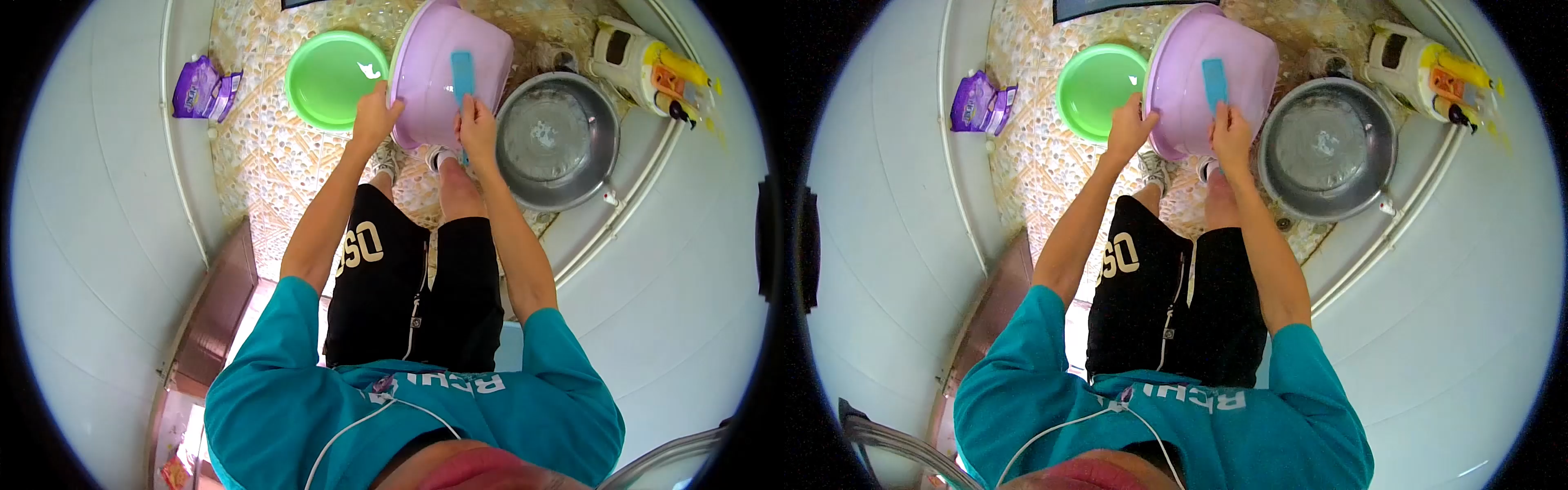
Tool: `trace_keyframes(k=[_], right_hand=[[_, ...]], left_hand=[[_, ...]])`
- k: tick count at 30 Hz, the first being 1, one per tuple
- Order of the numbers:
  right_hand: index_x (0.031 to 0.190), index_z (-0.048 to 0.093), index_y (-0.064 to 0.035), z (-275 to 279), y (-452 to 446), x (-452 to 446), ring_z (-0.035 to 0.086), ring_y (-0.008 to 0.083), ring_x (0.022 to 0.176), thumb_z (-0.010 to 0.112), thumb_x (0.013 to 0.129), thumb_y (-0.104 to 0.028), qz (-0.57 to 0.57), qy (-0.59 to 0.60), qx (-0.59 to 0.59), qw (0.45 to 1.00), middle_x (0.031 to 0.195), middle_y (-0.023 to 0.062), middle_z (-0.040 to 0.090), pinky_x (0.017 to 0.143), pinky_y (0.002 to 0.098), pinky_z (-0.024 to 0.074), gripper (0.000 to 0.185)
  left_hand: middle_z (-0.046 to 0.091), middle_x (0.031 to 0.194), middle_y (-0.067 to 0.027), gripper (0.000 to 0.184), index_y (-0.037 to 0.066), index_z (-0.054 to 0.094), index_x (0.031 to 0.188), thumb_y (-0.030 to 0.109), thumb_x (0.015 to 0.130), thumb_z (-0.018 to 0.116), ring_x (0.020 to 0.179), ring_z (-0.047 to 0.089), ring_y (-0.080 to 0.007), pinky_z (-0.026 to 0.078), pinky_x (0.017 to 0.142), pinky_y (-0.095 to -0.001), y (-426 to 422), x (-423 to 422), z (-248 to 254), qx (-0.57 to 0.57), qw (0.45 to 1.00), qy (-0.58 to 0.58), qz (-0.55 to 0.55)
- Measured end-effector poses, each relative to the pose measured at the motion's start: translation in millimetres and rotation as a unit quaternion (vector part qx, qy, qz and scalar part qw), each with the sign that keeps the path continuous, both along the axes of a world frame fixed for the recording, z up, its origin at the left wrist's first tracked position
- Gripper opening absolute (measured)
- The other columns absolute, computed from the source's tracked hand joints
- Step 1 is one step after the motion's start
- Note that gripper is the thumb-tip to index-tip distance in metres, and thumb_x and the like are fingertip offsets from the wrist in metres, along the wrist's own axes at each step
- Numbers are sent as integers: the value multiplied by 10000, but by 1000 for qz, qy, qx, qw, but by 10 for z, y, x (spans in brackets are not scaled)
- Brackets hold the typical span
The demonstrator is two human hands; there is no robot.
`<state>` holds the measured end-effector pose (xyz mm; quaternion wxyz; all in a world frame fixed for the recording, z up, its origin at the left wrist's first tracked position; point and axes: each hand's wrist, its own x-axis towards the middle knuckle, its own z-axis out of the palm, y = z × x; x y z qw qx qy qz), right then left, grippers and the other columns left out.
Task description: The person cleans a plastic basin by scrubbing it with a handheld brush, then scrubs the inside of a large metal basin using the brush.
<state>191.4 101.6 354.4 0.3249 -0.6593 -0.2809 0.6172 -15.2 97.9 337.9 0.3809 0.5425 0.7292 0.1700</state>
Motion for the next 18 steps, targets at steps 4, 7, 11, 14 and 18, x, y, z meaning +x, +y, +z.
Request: trace_keyframes(k=[4,7,11,14,18], right_hand=[[739,513,-34,9,-346,-28,456,105,402,484,1010,-276,-12,-60,-10,998,526,26,506,393,286,355,365],[763,537,-22,9,-560,-66,467,122,401,478,1011,-276,-50,-83,-20,995,535,38,524,401,294,366,360],[801,566,0,69,-866,-84,488,132,412,477,1011,-273,-72,-97,-24,992,553,60,550,409,305,378,356],[823,569,11,237,-967,-67,490,132,420,467,1014,-267,-92,-60,-63,992,565,70,555,417,310,383,352],[851,570,19,405,-1166,10,484,126,419,466,1017,-266,-78,-54,-50,994,567,63,549,416,304,379,346]], left_hand=[[662,814,-231,365,-26,600,1073,217,814,684,731,653,-366,506,677,-436,-147,28,0,2,998,-56,8],[648,785,-220,342,-32,601,1043,229,835,678,716,641,-366,494,663,-442,-206,80,40,-16,997,-69,-27],[630,753,-219,346,-45,596,1010,241,835,685,695,630,-374,480,646,-452,-268,183,133,-26,995,-66,-77],[623,756,-233,353,-56,588,998,242,836,681,694,625,-383,472,639,-457,-368,226,102,-36,994,-40,-96],[621,781,-222,371,-59,578,1012,243,828,689,703,611,-379,469,651,-451,-513,241,242,-36,995,-50,-72]])
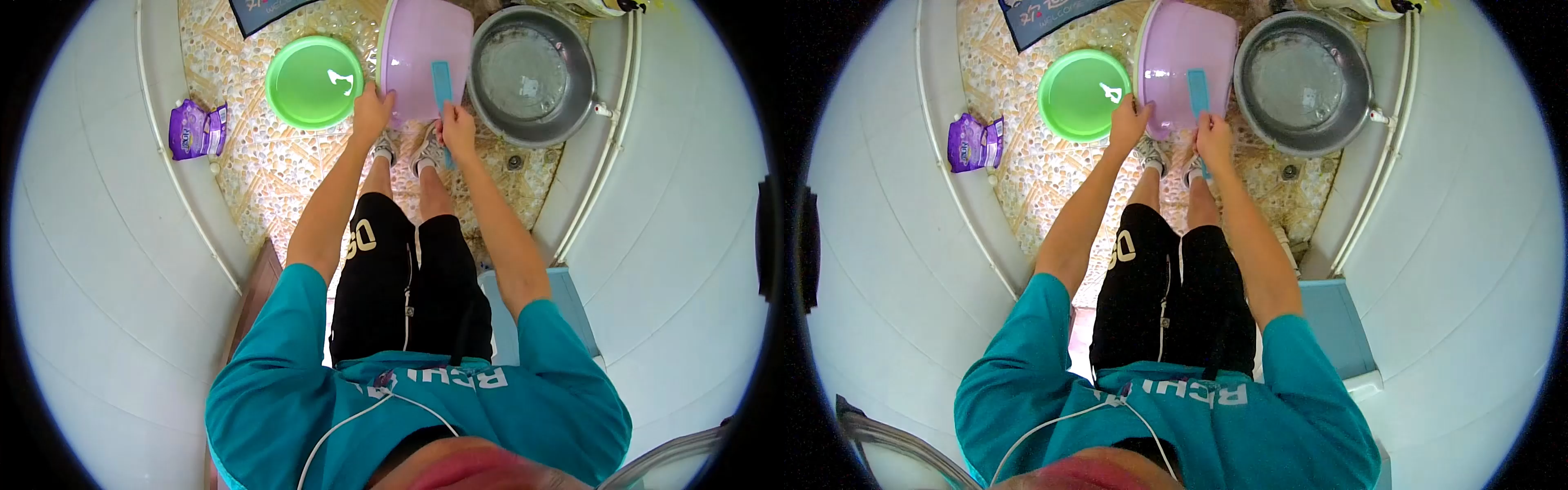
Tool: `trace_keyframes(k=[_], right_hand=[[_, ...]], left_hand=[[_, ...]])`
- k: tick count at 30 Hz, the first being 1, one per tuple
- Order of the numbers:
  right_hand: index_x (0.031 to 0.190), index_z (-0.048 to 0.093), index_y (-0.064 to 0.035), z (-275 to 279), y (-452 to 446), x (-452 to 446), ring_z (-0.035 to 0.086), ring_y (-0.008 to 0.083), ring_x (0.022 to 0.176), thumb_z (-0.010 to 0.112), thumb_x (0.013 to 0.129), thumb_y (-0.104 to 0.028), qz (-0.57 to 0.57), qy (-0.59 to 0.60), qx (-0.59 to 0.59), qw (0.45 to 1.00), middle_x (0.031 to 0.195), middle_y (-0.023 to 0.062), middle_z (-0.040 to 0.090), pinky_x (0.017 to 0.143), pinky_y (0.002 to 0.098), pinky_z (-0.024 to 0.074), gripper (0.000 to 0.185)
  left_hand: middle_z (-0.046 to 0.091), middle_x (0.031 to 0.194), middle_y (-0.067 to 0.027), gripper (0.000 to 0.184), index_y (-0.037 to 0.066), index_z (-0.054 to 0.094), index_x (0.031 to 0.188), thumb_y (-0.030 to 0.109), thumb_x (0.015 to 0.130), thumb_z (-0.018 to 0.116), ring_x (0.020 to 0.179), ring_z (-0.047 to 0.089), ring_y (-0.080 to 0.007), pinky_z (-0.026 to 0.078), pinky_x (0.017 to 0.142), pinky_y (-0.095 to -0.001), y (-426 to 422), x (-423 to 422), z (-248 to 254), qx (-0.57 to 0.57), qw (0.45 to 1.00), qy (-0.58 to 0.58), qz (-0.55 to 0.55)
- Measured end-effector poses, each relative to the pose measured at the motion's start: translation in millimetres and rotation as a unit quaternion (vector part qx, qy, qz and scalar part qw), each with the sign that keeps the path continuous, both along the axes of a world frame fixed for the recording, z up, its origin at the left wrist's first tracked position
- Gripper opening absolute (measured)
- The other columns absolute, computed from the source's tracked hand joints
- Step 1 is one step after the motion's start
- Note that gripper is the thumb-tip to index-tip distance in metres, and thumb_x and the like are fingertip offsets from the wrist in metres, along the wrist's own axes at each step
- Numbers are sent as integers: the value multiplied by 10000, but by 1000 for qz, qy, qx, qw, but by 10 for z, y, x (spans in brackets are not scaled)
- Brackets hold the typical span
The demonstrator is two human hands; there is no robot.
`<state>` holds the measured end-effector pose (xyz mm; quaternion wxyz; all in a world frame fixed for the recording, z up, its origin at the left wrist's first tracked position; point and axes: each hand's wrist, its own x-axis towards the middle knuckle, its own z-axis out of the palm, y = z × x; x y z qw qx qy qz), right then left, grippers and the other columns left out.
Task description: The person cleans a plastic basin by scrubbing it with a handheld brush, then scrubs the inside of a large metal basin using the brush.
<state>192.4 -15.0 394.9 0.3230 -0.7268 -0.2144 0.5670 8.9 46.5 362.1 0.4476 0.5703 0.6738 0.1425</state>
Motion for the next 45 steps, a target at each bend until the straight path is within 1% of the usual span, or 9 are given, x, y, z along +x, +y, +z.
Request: trace_keyframes(k=[6,14,21,27,30,32,37,41,45], right_hand=[[786,493,-35,231,-192,68,443,103,428,482,1015,-294,-49,57,-36,997,593,50,523,397,295,353,346],[790,515,-18,261,-348,60,445,112,396,498,1012,-269,-57,47,-41,996,554,56,523,379,296,343,335],[788,518,-18,246,-413,-80,448,110,397,526,997,-278,-2,77,-35,996,554,59,529,391,293,351,334],[795,555,-11,343,-413,-255,461,105,406,579,968,-318,79,40,-56,995,547,53,524,405,299,361,353],[797,551,-18,332,-443,-433,507,113,504,608,950,-362,174,30,-88,980,614,48,547,454,305,387,381],[767,549,10,157,-480,-606,574,194,589,676,899,-352,276,-101,44,955,663,105,588,555,346,455,405],[976,510,3,75,-440,-1123,637,343,723,672,891,-314,342,-98,19,934,749,202,622,665,417,485,366],[1144,377,-10,-57,-334,-1544,631,473,765,600,924,-275,343,-127,55,929,768,285,619,671,534,476,410],[1004,530,2,-658,-261,-1864,614,474,789,569,941,-265,366,-214,52,904,823,275,629,674,499,468,277]], left_hand=[[633,832,-216,490,-46,548,1109,290,798,723,768,631,-350,476,696,-442,92,53,23,-17,999,-29,17],[588,1225,-287,740,-82,447,1326,366,810,730,1116,603,-374,495,919,-412,121,-17,131,-25,999,-14,30],[585,1226,-295,704,-86,439,1332,351,849,706,1103,618,-357,506,911,-405,-169,-285,-18,-28,998,9,51],[653,1134,-239,560,-70,487,1299,284,900,659,1026,658,-283,519,873,-349,-574,-462,45,-67,987,-76,126],[675,1075,-227,484,-57,539,1259,267,913,634,986,666,-262,519,845,-337,-809,-575,40,-65,986,-54,143],[687,1031,-213,452,-54,565,1235,255,910,627,936,673,-253,520,818,-336,-925,-707,-134,-66,985,-37,157],[695,970,-226,421,-47,606,1168,261,881,610,918,685,-316,525,822,-370,-1152,-1150,-392,-74,979,-40,183],[675,1037,-164,394,-83,553,1213,188,932,604,891,669,-202,531,759,-284,-1337,-1621,-759,-79,972,-137,175],[671,1076,-160,408,-76,559,1208,217,928,613,903,668,-209,534,773,-299,-1101,-1963,-844,-123,956,-159,212]])
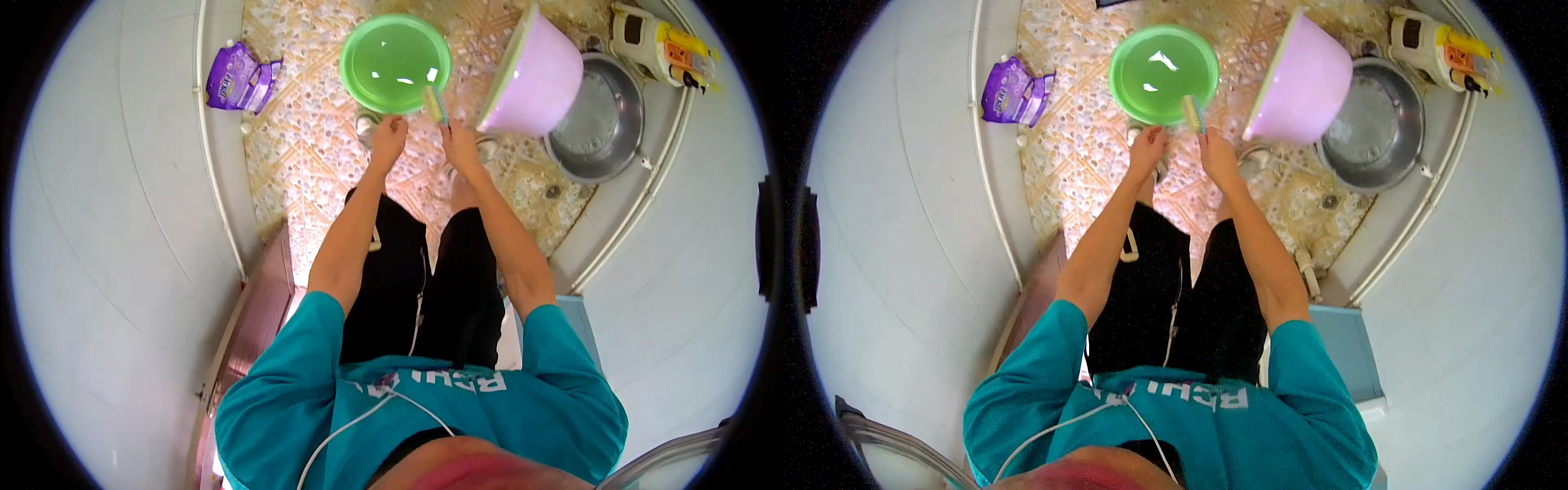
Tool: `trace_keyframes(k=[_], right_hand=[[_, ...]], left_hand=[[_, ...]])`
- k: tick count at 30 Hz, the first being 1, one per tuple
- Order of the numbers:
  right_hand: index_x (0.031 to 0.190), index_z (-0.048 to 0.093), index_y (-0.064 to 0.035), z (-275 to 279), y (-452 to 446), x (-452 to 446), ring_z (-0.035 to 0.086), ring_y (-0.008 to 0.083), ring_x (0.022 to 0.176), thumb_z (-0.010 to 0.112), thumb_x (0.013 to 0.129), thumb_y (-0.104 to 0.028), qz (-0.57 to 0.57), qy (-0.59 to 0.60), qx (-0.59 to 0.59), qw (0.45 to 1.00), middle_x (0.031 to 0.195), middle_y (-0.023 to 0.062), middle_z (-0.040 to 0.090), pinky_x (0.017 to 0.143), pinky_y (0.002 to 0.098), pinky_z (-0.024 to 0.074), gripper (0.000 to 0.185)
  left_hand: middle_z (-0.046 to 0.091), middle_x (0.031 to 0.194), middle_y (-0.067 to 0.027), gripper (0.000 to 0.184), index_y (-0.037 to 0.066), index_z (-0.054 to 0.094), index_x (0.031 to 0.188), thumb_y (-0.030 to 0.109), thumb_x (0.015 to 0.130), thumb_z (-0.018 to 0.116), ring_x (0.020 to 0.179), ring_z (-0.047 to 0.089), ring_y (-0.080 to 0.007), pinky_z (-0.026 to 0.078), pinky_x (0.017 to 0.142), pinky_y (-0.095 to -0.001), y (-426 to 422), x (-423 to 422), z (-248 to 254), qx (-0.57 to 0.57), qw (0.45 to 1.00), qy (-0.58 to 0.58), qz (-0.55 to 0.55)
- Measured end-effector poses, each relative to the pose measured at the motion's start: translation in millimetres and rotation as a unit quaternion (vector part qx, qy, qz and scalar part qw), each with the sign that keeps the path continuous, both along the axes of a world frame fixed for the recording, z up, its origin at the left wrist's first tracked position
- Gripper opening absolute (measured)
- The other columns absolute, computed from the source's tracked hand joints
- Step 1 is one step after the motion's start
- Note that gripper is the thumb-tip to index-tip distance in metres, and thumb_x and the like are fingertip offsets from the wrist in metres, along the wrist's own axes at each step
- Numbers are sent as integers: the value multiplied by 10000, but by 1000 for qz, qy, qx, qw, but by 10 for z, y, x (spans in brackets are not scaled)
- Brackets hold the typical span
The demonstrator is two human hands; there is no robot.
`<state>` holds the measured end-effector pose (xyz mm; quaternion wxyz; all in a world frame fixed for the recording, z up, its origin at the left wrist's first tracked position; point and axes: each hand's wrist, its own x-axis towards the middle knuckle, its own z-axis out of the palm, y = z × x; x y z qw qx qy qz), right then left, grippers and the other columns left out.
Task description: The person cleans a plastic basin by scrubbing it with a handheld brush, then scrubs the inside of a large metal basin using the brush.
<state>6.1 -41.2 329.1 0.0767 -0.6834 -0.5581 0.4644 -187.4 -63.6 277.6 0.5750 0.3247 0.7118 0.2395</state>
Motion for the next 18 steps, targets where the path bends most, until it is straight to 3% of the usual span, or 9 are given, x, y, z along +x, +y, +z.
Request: trace_keyframes(k=[2,4,5,6,8,9,11,16,18], right_hand=[[950,564,7,-189,114,-169,611,455,742,540,950,-240,-32,22,91,995,796,265,623,653,506,455,248],[975,563,3,-489,258,-298,602,450,708,520,951,-202,-40,18,104,994,763,252,617,660,510,458,211],[1028,564,-1,-683,358,-323,635,382,672,495,946,-141,1,11,62,998,742,215,631,634,463,492,177],[1028,564,-1,-849,430,-351,635,382,672,495,946,-141,3,12,61,998,742,215,631,634,463,492,177],[1054,566,-21,-1253,630,-466,647,334,663,508,925,-96,-86,133,-15,987,717,202,617,587,437,497,160],[1054,566,-21,-1525,718,-503,647,334,663,508,925,-96,-86,132,-14,987,717,202,617,587,437,497,160],[1046,556,-5,-2078,753,-516,613,238,599,493,920,-54,-86,118,37,989,673,149,597,540,361,485,149],[1074,567,0,-3041,982,-647,549,183,564,457,930,-41,-172,78,110,976,666,83,557,495,337,459,185],[1134,576,-25,-3353,908,-688,519,154,557,454,935,-29,-150,24,99,983,670,49,536,483,310,448,233]], left_hand=[[680,1071,-174,419,-63,582,1192,250,915,612,918,676,-230,533,804,-327,218,-123,-131,33,993,93,-70],[688,1047,-197,421,-44,601,1181,269,899,602,939,682,-263,526,836,-355,691,-224,-1,21,991,97,-91],[688,1035,-206,413,-38,604,1178,264,897,596,947,681,-279,525,840,-360,829,-266,-57,23,988,109,-103],[688,1024,-215,405,-32,607,1175,260,894,589,954,680,-296,523,845,-365,887,-319,-183,23,985,123,-116],[684,1035,-219,397,-26,602,1181,246,893,583,955,674,-323,522,850,-385,1024,-374,-664,85,982,141,-95],[677,1051,-226,396,-30,596,1185,239,896,575,969,666,-342,518,862,-398,1114,-377,-828,110,978,151,-89],[671,1066,-234,395,-33,590,1190,233,899,567,982,658,-361,514,873,-412,1104,-396,-1260,123,977,156,-80],[613,1166,-279,378,-57,572,1168,215,907,548,1090,591,-429,478,931,-444,986,-751,-2197,219,935,269,-70],[613,1188,-260,382,-57,569,1181,211,909,556,1110,594,-385,475,942,-424,996,-833,-2457,177,950,253,-44]])
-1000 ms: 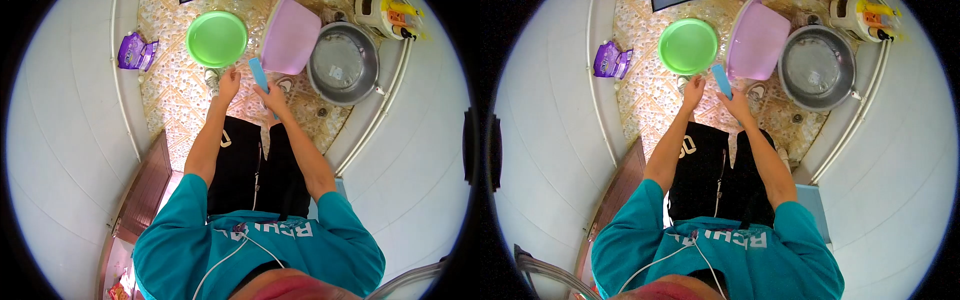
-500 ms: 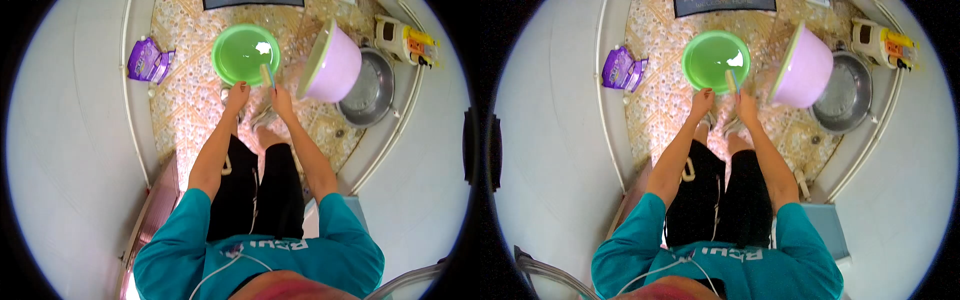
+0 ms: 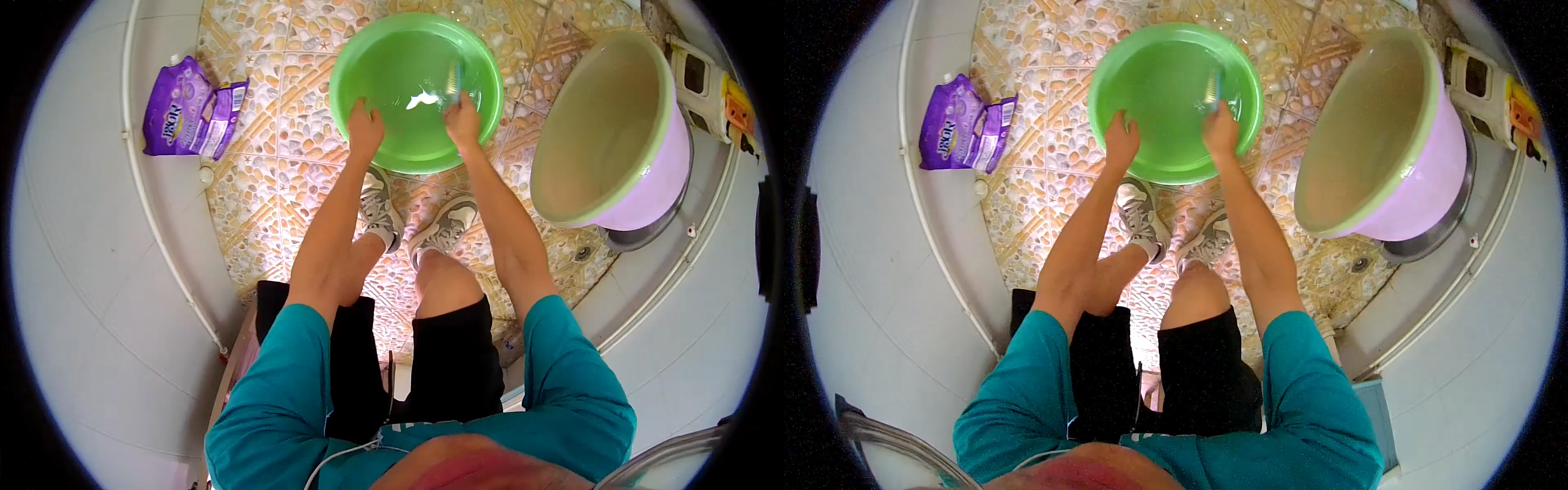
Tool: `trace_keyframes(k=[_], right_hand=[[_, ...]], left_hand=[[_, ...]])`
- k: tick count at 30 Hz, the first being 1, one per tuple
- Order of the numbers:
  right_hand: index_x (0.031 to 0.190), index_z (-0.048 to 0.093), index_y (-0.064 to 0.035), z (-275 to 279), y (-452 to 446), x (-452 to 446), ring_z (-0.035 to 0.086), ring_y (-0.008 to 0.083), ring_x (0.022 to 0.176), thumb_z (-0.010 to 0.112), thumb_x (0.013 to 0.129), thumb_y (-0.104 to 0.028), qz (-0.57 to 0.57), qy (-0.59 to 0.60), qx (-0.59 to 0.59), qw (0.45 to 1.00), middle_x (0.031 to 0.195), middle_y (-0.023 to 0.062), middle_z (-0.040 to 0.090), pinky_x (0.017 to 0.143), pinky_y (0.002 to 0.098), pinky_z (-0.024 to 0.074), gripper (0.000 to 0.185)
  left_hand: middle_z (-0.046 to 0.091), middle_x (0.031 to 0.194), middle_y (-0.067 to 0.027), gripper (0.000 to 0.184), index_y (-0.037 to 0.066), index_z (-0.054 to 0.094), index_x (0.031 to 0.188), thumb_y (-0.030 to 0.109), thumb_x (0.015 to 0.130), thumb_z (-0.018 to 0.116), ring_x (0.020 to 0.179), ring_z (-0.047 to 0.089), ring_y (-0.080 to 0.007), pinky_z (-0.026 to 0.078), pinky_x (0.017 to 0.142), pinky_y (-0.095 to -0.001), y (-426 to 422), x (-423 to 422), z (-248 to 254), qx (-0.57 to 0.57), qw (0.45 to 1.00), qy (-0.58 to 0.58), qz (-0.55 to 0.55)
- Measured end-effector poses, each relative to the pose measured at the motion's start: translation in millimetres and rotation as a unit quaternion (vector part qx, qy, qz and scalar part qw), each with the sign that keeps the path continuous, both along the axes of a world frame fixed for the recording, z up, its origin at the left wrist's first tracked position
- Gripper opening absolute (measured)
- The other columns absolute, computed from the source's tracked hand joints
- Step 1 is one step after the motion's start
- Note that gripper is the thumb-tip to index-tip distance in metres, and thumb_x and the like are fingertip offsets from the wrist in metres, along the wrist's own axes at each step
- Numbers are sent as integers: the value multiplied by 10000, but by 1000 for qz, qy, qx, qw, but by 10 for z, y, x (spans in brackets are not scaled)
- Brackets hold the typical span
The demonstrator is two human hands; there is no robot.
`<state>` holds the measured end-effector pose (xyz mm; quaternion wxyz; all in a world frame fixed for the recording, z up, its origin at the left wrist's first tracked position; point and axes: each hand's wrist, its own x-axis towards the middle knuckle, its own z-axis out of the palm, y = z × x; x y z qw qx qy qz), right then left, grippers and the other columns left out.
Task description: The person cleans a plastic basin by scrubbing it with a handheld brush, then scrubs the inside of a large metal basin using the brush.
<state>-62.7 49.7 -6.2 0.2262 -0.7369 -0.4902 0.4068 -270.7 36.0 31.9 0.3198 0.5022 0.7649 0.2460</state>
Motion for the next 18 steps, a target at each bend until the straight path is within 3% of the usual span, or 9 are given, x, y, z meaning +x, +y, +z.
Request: trace_keyframes(k=[1,2,4,5,7,11,14,17,18], right_hand=[[1181,566,-59,170,8,-170,510,136,550,444,955,-32,-122,229,-75,963,675,34,540,471,288,430,258],[1181,566,-59,253,-20,-250,510,136,550,444,955,-32,-124,223,-73,964,675,34,540,471,288,430,258],[1205,553,-74,418,-56,-322,493,106,555,456,973,-49,-109,413,-200,882,704,12,542,470,260,413,253],[1205,553,-74,535,-77,-322,493,106,555,456,973,-49,-116,414,-202,880,704,12,542,470,260,413,253],[1282,528,-81,849,-52,-343,466,77,571,461,997,-80,-179,491,-113,845,734,-2,534,492,229,388,292],[1410,459,-96,2149,6,-91,427,62,590,473,1015,-124,-188,485,-50,853,731,-13,492,528,216,360,396],[1432,446,-99,3121,-219,199,408,63,578,465,1024,-147,-203,440,-19,875,705,-24,446,525,218,357,411],[1442,435,-87,3787,-478,520,388,49,566,452,1032,-168,-269,373,16,888,683,-33,407,511,214,340,419],[1440,438,-81,3911,-563,646,381,44,561,454,1032,-171,-306,349,34,885,678,-35,402,502,212,334,418]], left_hand=[[613,1211,-241,386,-57,565,1193,206,910,563,1129,598,-341,472,954,-405,32,18,-95,-31,999,-21,34],[613,1211,-241,386,-57,565,1193,206,910,563,1129,598,-341,472,954,-405,117,95,-143,-30,999,-27,31],[634,1206,-172,380,-58,568,1223,189,934,571,1112,603,-231,464,980,-355,334,258,-18,-156,911,-371,86],[634,1206,-172,380,-58,568,1223,189,934,571,1112,603,-231,464,980,-355,398,358,132,-162,911,-370,82],[676,1112,-97,265,-52,633,1125,135,955,552,979,614,-128,493,843,-281,633,592,637,-45,845,-523,100],[664,1128,-120,287,-66,624,1158,142,976,546,1039,619,-176,471,973,-296,687,852,1726,-7,883,-468,-12],[666,1136,-108,267,-53,636,1140,141,980,549,1030,622,-166,486,946,-296,601,1193,2564,-12,832,-555,7],[670,1124,-126,314,-30,633,1150,204,943,620,1016,638,-190,504,896,-326,392,1654,3027,-13,925,-377,-36],[670,1124,-126,314,-30,633,1150,204,943,620,1016,638,-190,504,896,-326,354,1828,3141,-15,923,-381,-46]])
